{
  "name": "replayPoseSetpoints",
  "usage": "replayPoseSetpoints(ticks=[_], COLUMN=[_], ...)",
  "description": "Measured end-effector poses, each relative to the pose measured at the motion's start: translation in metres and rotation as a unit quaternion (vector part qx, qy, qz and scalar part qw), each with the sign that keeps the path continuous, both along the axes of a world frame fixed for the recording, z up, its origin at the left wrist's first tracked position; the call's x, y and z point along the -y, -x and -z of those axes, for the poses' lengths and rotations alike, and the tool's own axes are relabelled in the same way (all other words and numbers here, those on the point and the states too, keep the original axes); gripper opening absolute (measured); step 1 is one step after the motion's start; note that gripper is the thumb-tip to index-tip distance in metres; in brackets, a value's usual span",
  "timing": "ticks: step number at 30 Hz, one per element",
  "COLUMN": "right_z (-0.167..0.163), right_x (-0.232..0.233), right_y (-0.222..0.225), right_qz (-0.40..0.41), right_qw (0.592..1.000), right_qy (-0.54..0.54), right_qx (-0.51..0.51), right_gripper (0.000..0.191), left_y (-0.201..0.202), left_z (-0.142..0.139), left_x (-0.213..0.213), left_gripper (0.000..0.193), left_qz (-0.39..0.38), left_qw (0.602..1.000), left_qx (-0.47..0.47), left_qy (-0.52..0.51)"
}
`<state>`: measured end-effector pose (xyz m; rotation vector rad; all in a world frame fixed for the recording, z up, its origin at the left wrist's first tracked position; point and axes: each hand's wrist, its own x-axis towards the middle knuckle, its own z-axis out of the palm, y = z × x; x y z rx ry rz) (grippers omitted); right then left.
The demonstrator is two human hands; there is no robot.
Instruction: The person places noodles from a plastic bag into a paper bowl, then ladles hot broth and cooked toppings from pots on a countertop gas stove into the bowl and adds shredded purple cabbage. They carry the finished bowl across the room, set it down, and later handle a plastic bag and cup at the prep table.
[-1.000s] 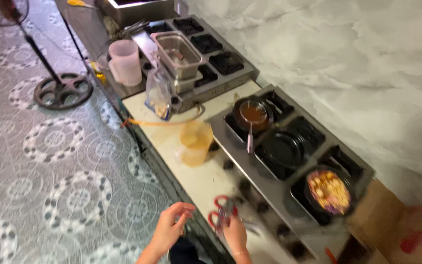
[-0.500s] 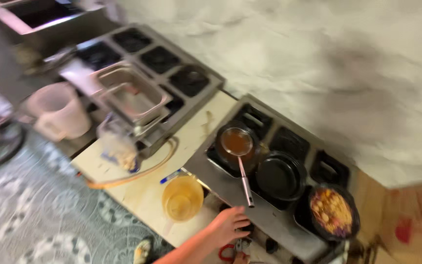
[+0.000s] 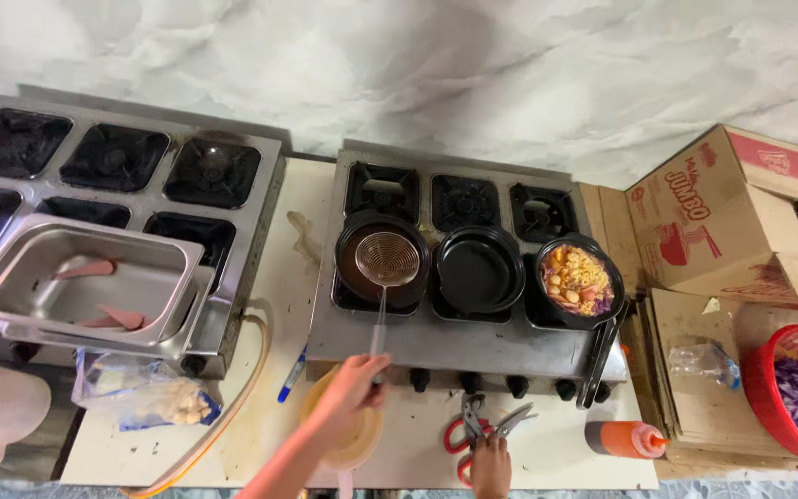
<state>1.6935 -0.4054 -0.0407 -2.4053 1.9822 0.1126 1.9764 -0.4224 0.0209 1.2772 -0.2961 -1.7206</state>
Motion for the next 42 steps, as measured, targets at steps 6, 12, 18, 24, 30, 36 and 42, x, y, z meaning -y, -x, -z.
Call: replayPoseSetpoints(ticks=[6,12,18,24,30,36,42], right_z=[-0.001,-0.001,0.000,-0.001,-0.007,-0.012,-0.016], right_x=[0.009,0.030,0.052,0.053,0.053,0.058,0.062], right_y=[-0.006,-0.005,-0.005,0.016,0.043,0.059,0.060], right_qz=[0.077,0.092,0.166,0.155,0.189,0.186,0.172], right_qw=[0.987,0.937,0.913,0.870,0.726,0.705,0.758], right_qy=[-0.009,0.041,-0.030,-0.041,-0.125,-0.129,-0.101], right_qx=[0.143,0.336,0.371,0.466,0.650,0.673,0.622], right_gripper=[0.021,0.019,0.023,0.021,0.021,0.021,0.021], left_y=[-0.068,-0.103,-0.114,-0.086,-0.065,-0.055,-0.055], left_z=[-0.012,-0.040,-0.050,-0.041,-0.049,-0.059,-0.062], left_x=[-0.065,-0.119,-0.133,-0.125,-0.107,-0.095,-0.096], left_gripper=[0.033,0.028,0.022,0.029,0.027,0.029,0.033], left_qz=[0.121,0.033,-0.001,0.027,0.073,0.097,0.122], left_qw=[0.946,0.899,0.891,0.930,0.931,0.901,0.841], left_qx=[0.298,0.435,0.450,0.362,0.352,0.415,0.526], left_qy=[0.030,0.039,0.055,0.060,0.059,0.079,0.035])
